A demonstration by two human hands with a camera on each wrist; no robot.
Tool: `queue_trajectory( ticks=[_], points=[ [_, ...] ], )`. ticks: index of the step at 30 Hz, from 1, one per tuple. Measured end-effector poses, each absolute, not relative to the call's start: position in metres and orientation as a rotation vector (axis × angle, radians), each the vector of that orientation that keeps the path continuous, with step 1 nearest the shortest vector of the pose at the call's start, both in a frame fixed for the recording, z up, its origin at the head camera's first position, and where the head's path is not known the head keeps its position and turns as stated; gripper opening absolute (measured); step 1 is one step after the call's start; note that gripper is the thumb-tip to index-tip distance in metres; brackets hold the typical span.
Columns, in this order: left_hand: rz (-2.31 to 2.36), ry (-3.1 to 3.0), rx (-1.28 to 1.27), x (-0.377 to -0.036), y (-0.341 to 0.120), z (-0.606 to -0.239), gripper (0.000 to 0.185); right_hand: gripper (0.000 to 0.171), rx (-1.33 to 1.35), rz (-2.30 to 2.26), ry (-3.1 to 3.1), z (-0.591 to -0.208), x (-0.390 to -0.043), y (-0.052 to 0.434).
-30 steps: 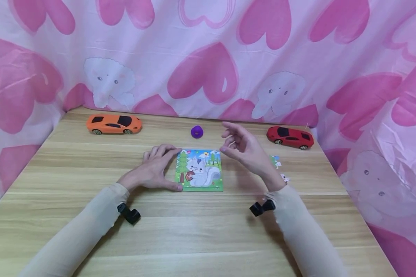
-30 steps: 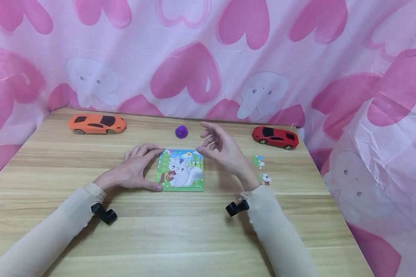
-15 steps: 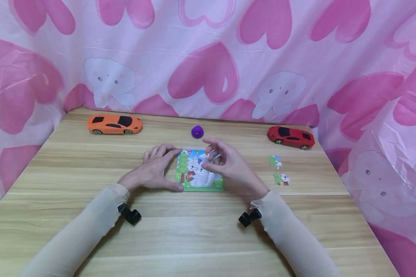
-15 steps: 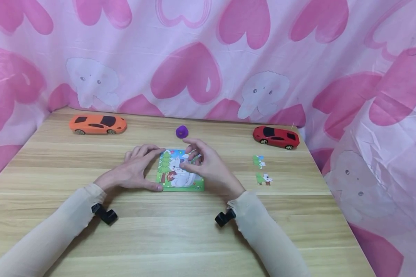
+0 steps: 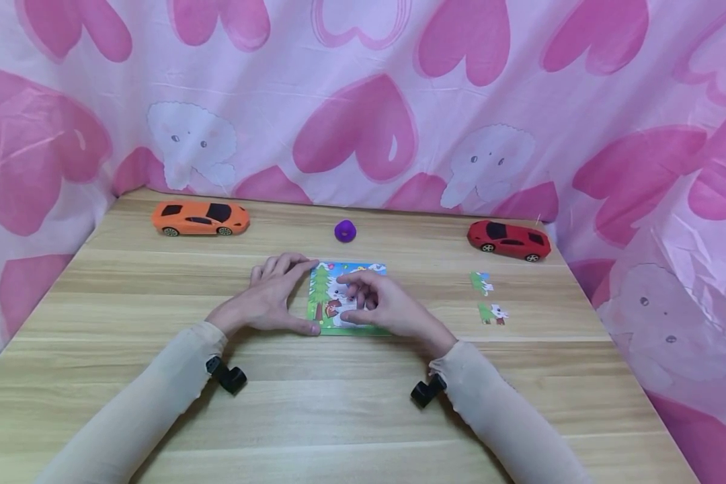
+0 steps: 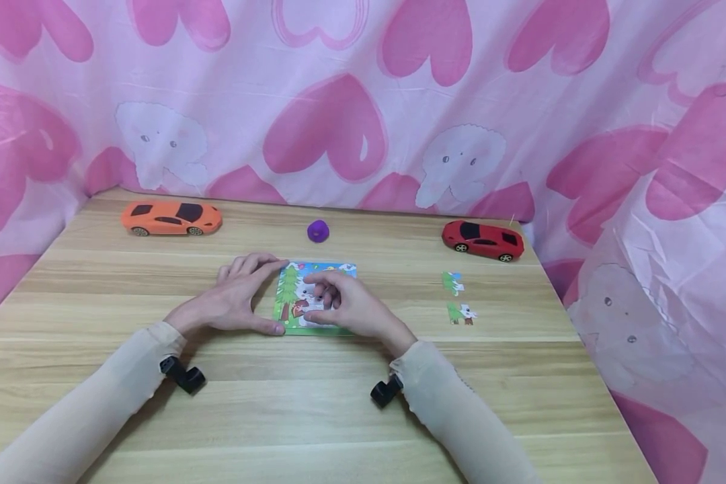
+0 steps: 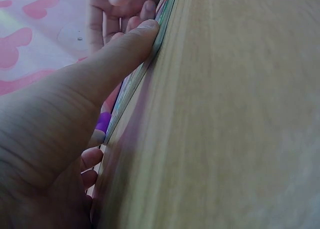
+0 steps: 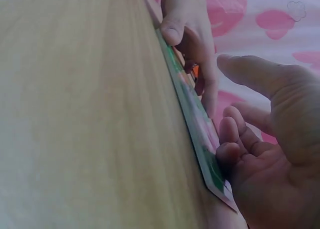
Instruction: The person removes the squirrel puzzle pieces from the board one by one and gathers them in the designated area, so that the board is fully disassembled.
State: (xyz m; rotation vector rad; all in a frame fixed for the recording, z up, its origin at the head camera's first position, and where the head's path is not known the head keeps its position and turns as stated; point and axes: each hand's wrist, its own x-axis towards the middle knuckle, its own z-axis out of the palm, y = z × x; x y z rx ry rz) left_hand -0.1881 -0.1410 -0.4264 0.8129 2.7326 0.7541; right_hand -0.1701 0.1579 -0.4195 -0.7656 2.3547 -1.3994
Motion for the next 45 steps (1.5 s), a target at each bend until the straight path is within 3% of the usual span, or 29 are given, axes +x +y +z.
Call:
queue_trajectory(
  ticks=[28,45],
  points=[
    [0.757,2.735,0.826,-0.189,-0.141,-0.427,0.135,0.054,-0.885,-0.97,2.571,-0.421,-0.159,0.141],
    [0.728,2.744,0.821,-0.189,-0.141,-0.427,0.136,0.053,-0.886,-1.075,2.568,-0.421,-0.156,0.136]
  ],
)
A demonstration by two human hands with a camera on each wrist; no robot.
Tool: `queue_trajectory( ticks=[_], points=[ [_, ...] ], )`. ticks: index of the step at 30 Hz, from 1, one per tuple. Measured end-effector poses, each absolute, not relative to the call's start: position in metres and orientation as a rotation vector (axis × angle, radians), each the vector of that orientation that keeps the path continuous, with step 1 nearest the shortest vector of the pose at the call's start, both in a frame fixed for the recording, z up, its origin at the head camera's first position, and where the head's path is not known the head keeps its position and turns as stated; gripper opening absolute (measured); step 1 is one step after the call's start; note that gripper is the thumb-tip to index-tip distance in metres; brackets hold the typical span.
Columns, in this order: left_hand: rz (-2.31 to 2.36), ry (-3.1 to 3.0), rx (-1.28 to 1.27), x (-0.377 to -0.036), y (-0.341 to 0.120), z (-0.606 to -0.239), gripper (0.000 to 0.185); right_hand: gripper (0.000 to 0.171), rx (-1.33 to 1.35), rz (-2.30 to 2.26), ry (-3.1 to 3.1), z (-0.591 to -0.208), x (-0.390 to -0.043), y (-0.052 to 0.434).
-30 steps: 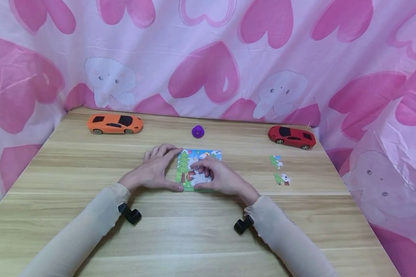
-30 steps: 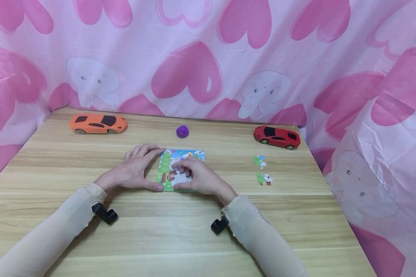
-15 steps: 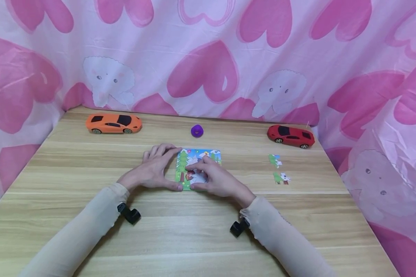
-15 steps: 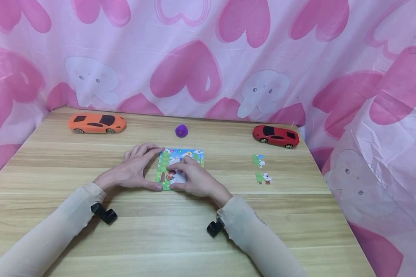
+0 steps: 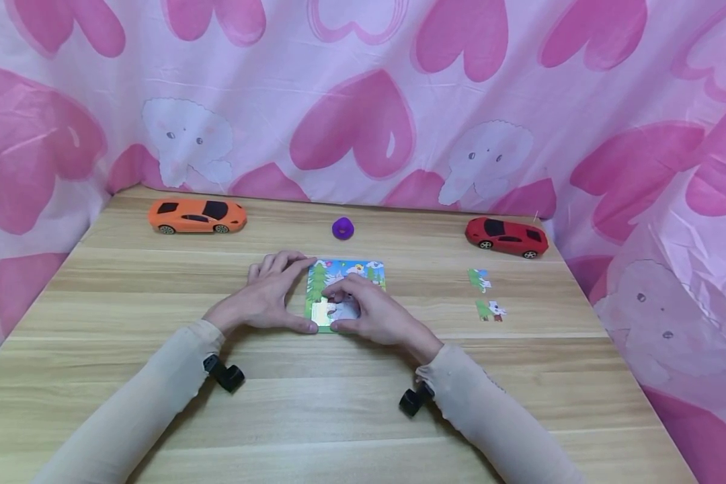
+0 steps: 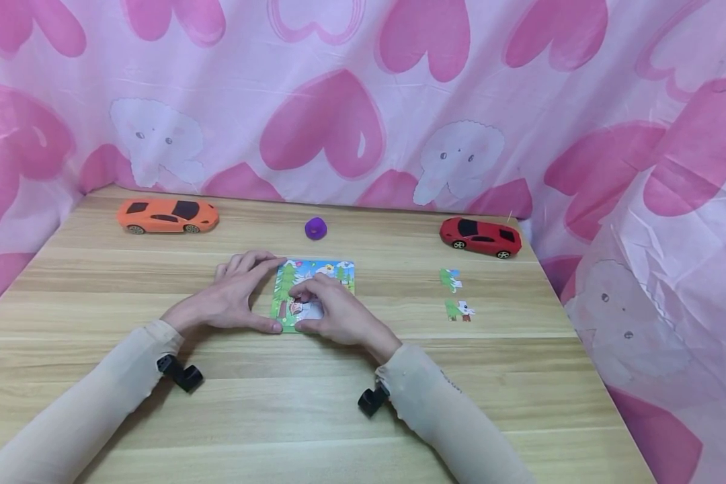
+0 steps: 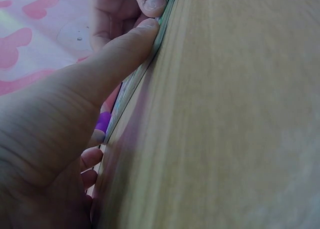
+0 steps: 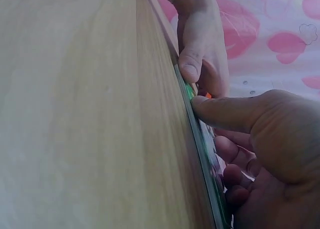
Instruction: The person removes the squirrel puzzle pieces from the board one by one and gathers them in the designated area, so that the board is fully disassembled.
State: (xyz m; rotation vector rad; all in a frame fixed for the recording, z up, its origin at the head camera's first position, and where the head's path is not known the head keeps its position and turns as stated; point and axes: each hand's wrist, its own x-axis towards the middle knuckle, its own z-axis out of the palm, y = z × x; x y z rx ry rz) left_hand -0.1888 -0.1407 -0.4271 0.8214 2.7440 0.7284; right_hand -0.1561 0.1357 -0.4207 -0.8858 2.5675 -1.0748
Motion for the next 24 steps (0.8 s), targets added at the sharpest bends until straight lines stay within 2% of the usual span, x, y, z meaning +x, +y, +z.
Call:
queue_trajectory(
  ticks=[12,24],
  points=[
    [0.743,2.742,0.829,-0.189,-0.141,-0.427,0.137,0.058,-0.742,-1.139,2.634,-0.421,-0.152,0.125],
    [0.748,2.735,0.824,-0.189,-0.141,-0.426,0.138,0.06,-0.795,-1.074,2.642,-0.42,-0.152,0.129]
  ],
)
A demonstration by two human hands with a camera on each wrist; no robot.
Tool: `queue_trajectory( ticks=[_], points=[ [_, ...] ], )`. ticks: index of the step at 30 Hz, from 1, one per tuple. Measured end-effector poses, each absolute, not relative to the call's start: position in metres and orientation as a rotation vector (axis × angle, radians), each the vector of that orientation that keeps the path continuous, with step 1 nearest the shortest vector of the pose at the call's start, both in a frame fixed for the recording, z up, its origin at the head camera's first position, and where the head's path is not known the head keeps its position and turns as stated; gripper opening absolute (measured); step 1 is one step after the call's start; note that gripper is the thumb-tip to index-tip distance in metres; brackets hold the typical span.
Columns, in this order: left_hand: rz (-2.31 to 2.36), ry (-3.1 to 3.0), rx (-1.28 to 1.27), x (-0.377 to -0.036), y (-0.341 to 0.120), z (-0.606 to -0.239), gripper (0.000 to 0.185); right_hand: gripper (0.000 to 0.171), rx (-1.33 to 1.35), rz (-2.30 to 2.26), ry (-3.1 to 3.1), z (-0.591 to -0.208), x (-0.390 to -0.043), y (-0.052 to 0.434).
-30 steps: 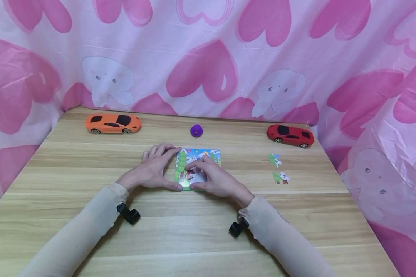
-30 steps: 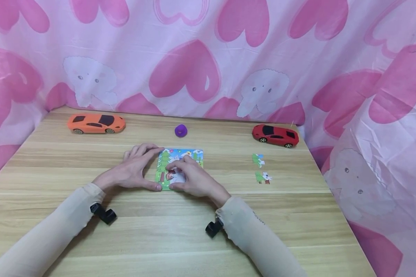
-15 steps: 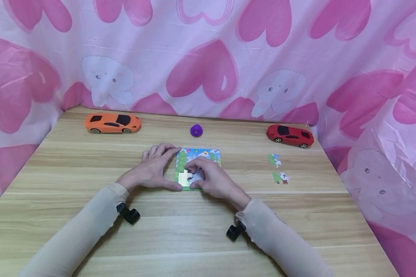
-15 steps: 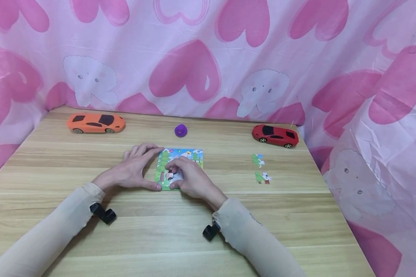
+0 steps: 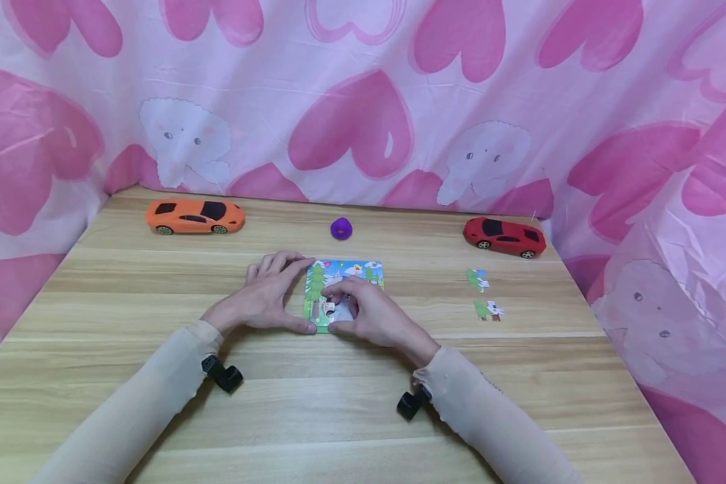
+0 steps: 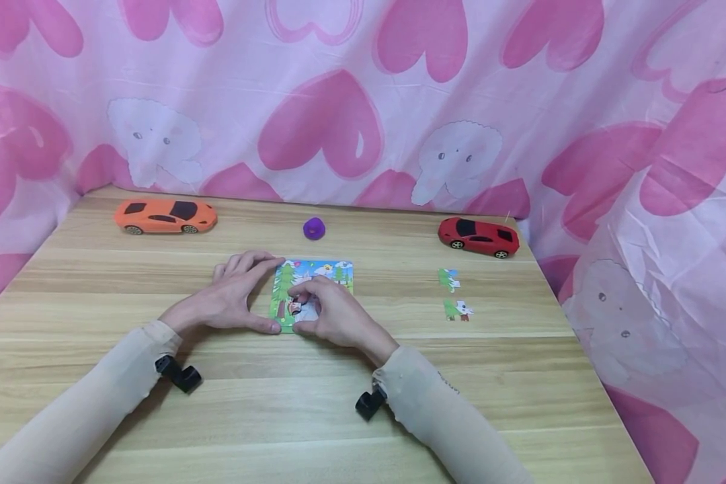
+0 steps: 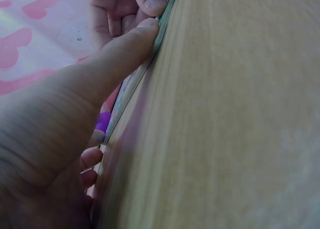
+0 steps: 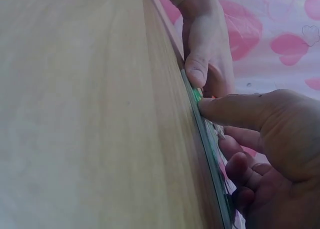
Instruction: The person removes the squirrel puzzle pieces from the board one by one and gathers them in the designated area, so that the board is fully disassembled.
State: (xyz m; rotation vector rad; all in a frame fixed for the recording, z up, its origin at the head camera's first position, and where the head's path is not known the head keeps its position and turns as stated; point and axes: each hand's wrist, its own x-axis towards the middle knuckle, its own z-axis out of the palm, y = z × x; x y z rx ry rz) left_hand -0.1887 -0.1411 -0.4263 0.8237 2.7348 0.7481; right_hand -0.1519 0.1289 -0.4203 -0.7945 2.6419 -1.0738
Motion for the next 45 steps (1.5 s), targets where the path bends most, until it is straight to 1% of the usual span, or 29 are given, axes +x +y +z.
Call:
queue_trajectory(
  ticks=[9,19,25,32,39,45],
  points=[
    [0.744,2.737,0.827,-0.189,-0.142,-0.426,0.138,0.062,-0.796,-1.071,2.626,-0.419,-0.152,0.129],
    [0.761,2.729,0.822,-0.189,-0.141,-0.427,0.136,0.062,-0.708,-1.235,2.574,-0.417,-0.155,0.135],
    [0.763,2.746,0.841,-0.189,-0.141,-0.427,0.136,0.063,-0.717,-1.346,2.532,-0.406,-0.161,0.146],
    [0.768,2.737,0.84,-0.188,-0.141,-0.427,0.137,0.065,-0.701,-1.399,2.581,-0.386,-0.168,0.17],
    [0.763,2.738,0.839,-0.187,-0.142,-0.427,0.137,0.069,-0.679,-1.412,2.631,-0.373,-0.164,0.205],
    [0.757,2.733,0.835,-0.188,-0.142,-0.427,0.138,0.064,-0.625,-1.412,2.736,-0.36,-0.157,0.243]
  ],
)
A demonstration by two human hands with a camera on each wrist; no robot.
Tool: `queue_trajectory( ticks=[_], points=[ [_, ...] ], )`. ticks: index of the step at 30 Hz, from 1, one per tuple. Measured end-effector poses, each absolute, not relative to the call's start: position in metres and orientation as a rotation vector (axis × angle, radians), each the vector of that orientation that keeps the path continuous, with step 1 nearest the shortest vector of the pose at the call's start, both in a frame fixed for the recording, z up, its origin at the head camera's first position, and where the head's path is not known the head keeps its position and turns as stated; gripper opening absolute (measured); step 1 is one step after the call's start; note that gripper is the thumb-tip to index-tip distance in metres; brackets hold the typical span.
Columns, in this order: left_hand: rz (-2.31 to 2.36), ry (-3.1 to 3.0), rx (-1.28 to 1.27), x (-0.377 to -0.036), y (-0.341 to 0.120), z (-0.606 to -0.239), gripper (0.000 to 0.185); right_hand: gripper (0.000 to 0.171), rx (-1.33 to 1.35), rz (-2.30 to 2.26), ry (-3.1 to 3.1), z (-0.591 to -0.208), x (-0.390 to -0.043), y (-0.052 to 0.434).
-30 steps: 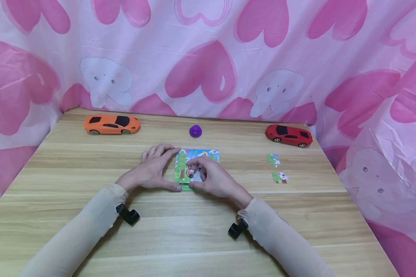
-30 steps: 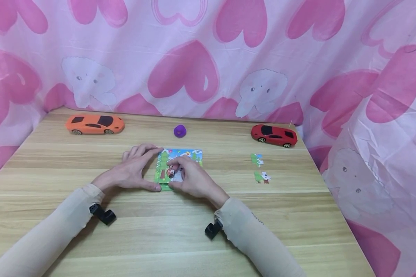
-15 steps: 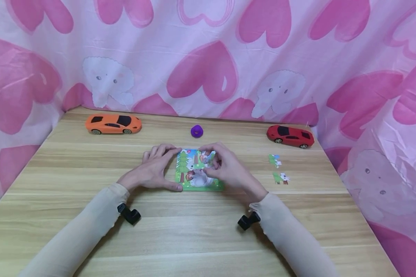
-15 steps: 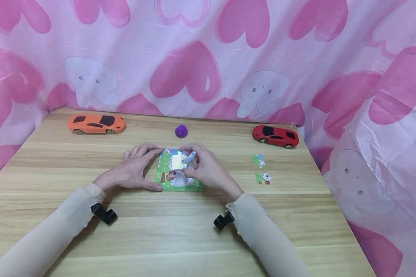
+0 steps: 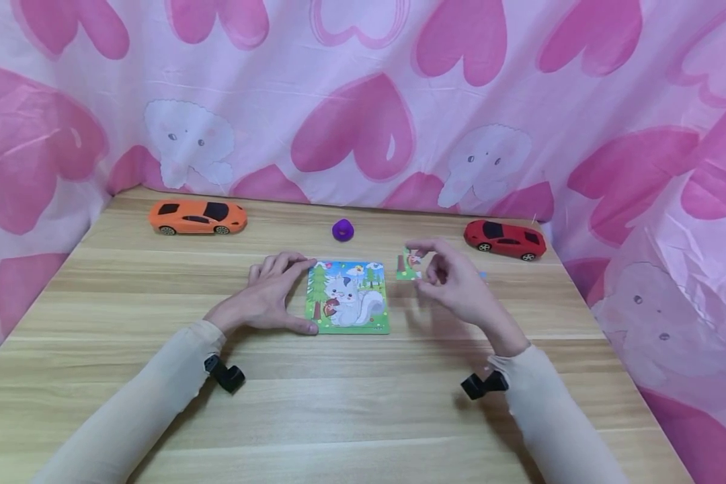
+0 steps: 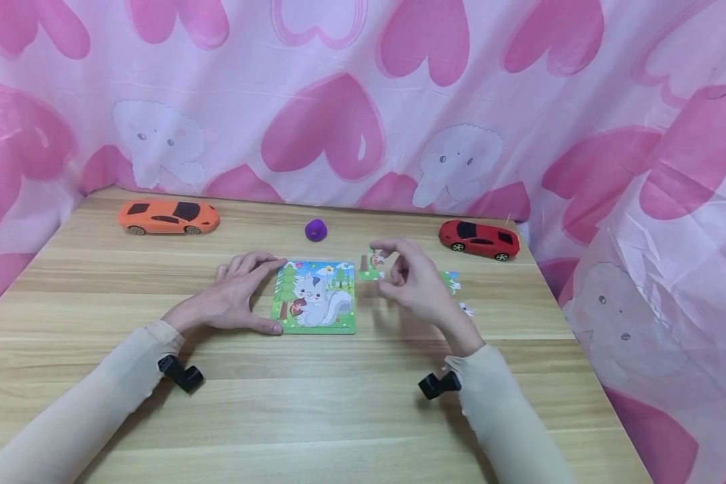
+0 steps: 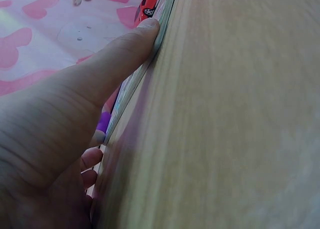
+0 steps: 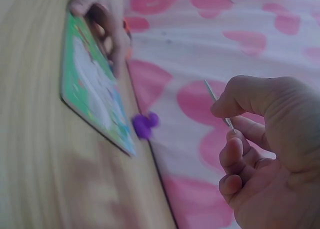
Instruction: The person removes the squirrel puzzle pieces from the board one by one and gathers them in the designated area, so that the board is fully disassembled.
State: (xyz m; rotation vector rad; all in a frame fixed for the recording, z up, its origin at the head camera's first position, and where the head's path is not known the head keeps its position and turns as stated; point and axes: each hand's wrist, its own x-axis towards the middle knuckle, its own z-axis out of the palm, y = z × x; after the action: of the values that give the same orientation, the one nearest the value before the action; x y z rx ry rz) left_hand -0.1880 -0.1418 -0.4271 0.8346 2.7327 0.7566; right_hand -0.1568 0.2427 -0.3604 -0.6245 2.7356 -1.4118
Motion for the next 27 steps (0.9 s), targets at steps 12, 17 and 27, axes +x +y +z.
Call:
queue_trajectory(
  ticks=[12,17,27],
  points=[
    [0.767,2.731,0.82,-0.188,-0.144,-0.427,0.138,0.06,-0.528,-1.336,2.879,-0.347,-0.142,0.291],
    [0.76,2.733,0.823,-0.188,-0.143,-0.428,0.138,0.061,-0.552,-1.359,2.874,-0.345,-0.135,0.312],
    [0.756,2.736,0.837,-0.188,-0.142,-0.427,0.138,0.064,-0.544,-1.347,2.908,-0.35,-0.116,0.355]
  ],
)
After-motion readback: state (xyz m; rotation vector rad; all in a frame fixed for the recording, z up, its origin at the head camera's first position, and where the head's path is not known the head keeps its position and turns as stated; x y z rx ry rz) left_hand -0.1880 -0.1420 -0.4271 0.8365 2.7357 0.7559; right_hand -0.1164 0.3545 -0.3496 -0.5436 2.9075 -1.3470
